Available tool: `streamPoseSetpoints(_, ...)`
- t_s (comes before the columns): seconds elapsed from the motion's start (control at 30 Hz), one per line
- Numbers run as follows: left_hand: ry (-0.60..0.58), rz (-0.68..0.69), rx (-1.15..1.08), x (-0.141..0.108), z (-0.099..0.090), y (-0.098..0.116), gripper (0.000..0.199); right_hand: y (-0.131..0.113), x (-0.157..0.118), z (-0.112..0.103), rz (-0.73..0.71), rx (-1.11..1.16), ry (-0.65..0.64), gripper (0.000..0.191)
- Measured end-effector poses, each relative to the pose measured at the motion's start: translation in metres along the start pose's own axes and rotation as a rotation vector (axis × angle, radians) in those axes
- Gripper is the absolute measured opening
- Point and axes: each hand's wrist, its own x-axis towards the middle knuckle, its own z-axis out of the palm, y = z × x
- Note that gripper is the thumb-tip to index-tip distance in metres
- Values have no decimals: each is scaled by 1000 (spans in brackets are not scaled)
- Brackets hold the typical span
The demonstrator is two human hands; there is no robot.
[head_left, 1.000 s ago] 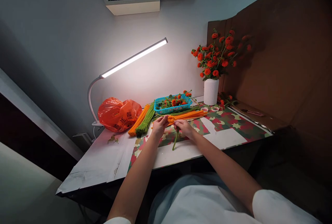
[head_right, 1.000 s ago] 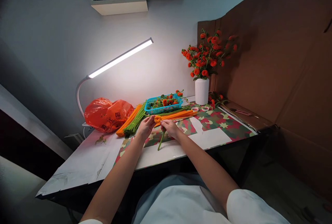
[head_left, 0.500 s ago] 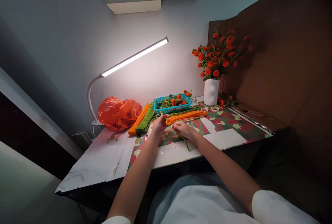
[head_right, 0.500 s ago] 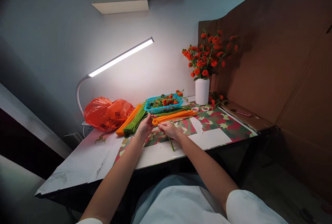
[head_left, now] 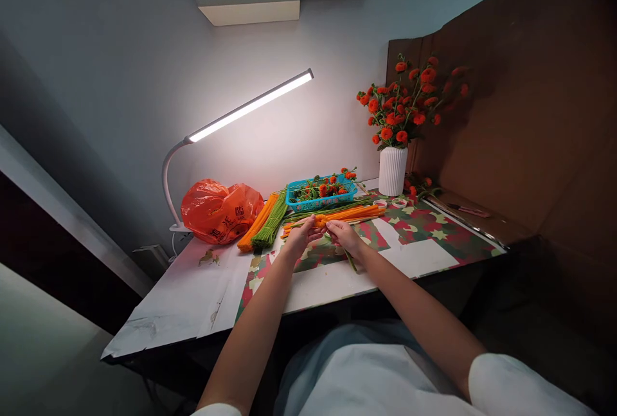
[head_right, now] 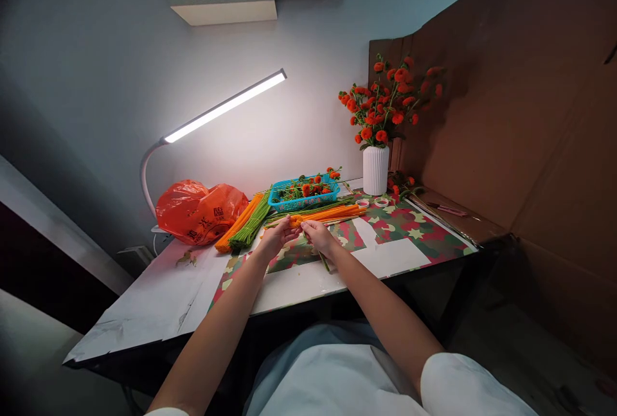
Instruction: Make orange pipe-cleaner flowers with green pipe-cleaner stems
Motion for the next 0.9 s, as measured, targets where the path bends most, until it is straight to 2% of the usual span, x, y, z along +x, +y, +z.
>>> streamPoseSetpoints(0.17, 25, 81, 40, 4, -4, -3, 41, -1, 0, -1, 15, 22, 38, 43)
streamPoseSetpoints(0.3, 34, 108, -3, 3, -3, -2, 43, 0, 1, -2, 5, 36, 91, 43)
streamPoseSetpoints(0.57, -103, 108, 50, -6, 1, 2, 44, 4, 3, -3, -50, -25, 128, 39)
streamPoseSetpoints(0.73, -47, 217, 51, -3, -1, 2, 39, 4, 1, -1, -82, -92, 128, 33)
streamPoseSetpoints(0.9, -29, 236, 141, -2, -2, 1, 38, 3, 1, -1, -142, -182, 132, 30)
